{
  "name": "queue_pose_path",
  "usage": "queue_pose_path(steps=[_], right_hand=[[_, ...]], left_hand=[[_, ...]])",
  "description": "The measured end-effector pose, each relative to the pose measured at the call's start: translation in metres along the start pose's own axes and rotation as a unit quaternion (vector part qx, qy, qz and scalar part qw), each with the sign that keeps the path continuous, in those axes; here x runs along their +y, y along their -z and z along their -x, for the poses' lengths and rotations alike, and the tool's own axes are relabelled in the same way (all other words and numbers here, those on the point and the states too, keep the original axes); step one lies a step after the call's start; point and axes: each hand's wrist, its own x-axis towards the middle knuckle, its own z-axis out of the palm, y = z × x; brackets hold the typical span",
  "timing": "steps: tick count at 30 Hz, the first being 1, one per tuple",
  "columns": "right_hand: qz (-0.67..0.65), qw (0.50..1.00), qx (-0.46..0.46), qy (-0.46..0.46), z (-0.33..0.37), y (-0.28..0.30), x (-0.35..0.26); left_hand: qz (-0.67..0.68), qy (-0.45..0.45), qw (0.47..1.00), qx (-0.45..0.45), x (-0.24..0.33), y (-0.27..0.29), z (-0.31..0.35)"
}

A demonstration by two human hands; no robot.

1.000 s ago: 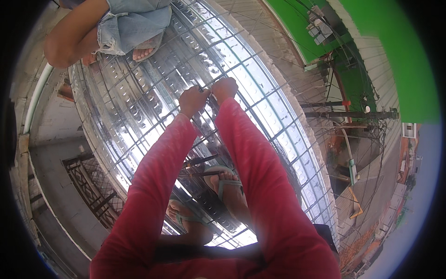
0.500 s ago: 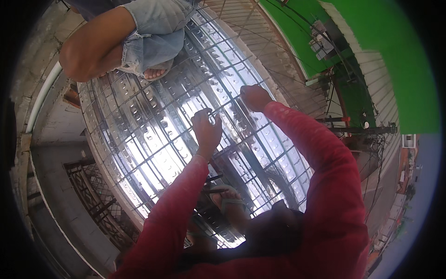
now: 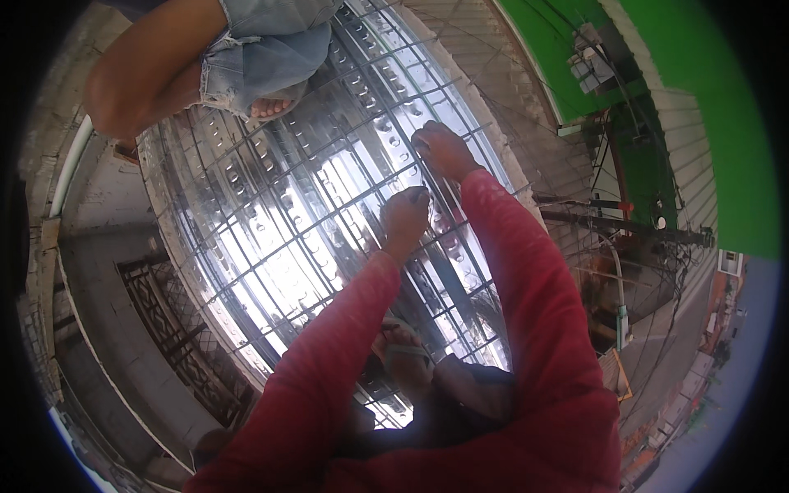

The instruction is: The person uses pliers to twist and secure wire ties at intersections of a metal grid frame. They repeatedly reach for wire ties, position them around intersecting bars, and twist them tight with pliers. Another person is visible nearby, also working on the grid.

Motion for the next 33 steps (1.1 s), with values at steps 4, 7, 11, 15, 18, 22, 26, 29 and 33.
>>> queue_pose_path(steps=[4, 7, 11, 15, 18, 22, 26, 29, 33], right_hand=[[-0.005, 0.998, 0.014, -0.061, 0.000, 0.001, 0.000], [-0.059, 0.994, 0.009, -0.092, -0.002, 0.005, -0.004], [-0.158, 0.975, -0.050, -0.151, -0.002, 0.017, -0.014], [-0.142, 0.986, -0.021, -0.080, 0.009, 0.016, -0.013], [-0.098, 0.994, 0.004, -0.039, 0.024, 0.014, -0.024], [-0.022, 0.998, 0.064, -0.002, 0.053, -0.001, -0.032], [0.183, 0.973, 0.023, 0.141, 0.047, -0.001, -0.035], [0.308, 0.905, -0.046, 0.290, 0.033, 0.009, -0.039], [0.350, 0.894, -0.112, 0.256, 0.034, 0.010, -0.051]], left_hand=[[0.010, 0.026, 0.999, 0.024, 0.004, 0.008, -0.014], [-0.001, 0.025, 1.000, 0.012, 0.007, 0.016, -0.016], [-0.006, 0.018, 1.000, -0.015, 0.012, 0.020, -0.011], [-0.039, -0.046, 0.998, -0.033, 0.015, 0.027, -0.011], [-0.057, -0.099, 0.993, -0.038, 0.011, 0.032, -0.021], [-0.118, -0.152, 0.979, -0.072, 0.031, 0.055, -0.057], [-0.212, -0.249, 0.944, -0.038, 0.057, 0.064, -0.092], [-0.279, -0.337, 0.899, -0.016, 0.074, 0.047, -0.096], [-0.270, -0.360, 0.893, -0.028, 0.077, 0.051, -0.082]])
